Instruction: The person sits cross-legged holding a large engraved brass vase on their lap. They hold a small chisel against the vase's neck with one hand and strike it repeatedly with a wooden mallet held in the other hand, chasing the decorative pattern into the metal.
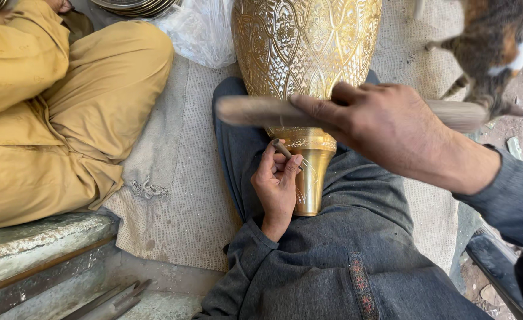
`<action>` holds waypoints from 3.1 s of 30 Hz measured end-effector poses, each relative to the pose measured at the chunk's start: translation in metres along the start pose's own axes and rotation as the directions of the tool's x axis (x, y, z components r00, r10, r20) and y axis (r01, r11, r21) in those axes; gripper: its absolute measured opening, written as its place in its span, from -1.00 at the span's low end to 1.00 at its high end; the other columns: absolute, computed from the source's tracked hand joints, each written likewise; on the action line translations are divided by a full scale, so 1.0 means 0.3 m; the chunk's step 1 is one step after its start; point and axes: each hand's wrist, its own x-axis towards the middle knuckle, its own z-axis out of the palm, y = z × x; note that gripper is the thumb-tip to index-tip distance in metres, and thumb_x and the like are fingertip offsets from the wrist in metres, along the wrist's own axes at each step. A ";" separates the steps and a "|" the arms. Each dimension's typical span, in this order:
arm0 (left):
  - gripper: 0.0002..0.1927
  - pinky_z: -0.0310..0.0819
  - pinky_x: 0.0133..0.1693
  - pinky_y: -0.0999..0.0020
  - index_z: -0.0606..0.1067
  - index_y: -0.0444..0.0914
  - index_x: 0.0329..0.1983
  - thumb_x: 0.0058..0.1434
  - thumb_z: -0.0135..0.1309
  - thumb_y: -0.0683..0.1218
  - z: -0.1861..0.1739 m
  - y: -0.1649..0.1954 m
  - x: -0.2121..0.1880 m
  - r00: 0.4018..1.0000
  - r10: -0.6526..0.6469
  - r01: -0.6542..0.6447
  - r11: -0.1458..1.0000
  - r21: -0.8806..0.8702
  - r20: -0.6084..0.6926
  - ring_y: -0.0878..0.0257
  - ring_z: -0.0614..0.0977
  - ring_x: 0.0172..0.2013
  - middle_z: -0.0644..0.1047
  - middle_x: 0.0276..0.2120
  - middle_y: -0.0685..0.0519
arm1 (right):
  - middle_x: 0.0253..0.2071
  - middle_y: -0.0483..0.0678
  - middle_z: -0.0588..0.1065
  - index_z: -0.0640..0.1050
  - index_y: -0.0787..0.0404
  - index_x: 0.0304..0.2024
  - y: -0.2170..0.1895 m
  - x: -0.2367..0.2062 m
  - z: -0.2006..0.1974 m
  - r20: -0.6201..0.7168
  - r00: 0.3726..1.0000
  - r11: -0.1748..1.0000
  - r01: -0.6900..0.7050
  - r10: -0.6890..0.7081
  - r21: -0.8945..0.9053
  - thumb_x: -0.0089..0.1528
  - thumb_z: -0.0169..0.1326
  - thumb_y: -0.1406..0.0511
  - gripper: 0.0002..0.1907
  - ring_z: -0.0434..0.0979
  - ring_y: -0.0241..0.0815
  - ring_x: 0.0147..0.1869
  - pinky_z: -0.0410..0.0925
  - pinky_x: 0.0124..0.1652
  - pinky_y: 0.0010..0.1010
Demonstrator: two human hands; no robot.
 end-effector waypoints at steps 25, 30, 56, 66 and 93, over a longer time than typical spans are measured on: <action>-0.51 0.64 -0.32 0.50 0.43 -0.38 0.27 0.31 0.21 -0.12 -0.001 0.025 0.015 0.999 0.020 -0.023 0.997 0.067 0.042 0.38 0.68 -0.36 0.63 -0.38 0.05 | -0.39 -0.09 0.57 0.46 -0.08 0.34 -0.016 -0.034 0.035 -0.031 0.995 0.995 -0.097 0.098 0.018 0.32 0.04 0.16 -0.49 0.49 -0.34 -0.58 0.46 -0.60 -0.49; -0.53 0.63 -0.35 0.50 0.46 -0.38 0.25 0.32 0.22 -0.13 -0.002 0.026 0.001 0.998 0.015 -0.019 0.998 0.053 0.068 0.36 0.66 -0.38 0.62 -0.39 0.03 | -0.35 -0.11 0.57 0.47 -0.09 0.35 -0.012 -0.057 0.037 -0.025 0.999 0.998 -0.025 0.027 0.052 0.34 0.06 0.20 -0.50 0.51 -0.37 -0.52 0.48 -0.52 -0.51; -0.56 0.64 -0.36 0.47 0.46 -0.39 0.22 0.31 0.23 -0.19 -0.001 0.029 0.004 0.993 0.066 -0.075 0.993 0.091 0.095 0.37 0.66 -0.39 0.62 -0.39 0.02 | -0.37 -0.12 0.55 0.47 -0.06 0.33 0.007 -0.091 0.045 0.105 0.982 0.962 -0.175 0.155 0.211 0.25 0.08 0.08 -0.42 0.52 -0.29 -0.52 0.49 -0.50 -0.44; -0.50 0.65 -0.36 0.48 0.43 -0.40 0.26 0.29 0.24 -0.16 -0.004 0.039 0.009 0.992 0.049 -0.067 0.987 0.147 0.119 0.34 0.68 -0.38 0.61 -0.38 0.01 | -0.44 -0.08 0.56 0.61 0.03 0.14 0.016 -0.115 0.040 -0.019 0.979 0.951 -0.193 0.204 0.241 0.14 0.20 0.08 -0.48 0.49 -0.26 -0.62 0.42 -0.62 -0.39; -0.51 0.65 -0.39 0.45 0.47 -0.42 0.22 0.24 0.26 -0.19 -0.006 0.052 0.008 0.986 0.025 -0.052 0.985 0.167 0.162 0.32 0.68 -0.40 0.62 -0.39 0.00 | -0.37 -0.10 0.61 0.60 0.06 0.07 0.022 -0.174 0.062 0.035 0.965 0.897 -0.255 0.260 0.361 0.09 0.29 0.05 -0.48 0.58 -0.28 -0.53 0.50 -0.43 -0.38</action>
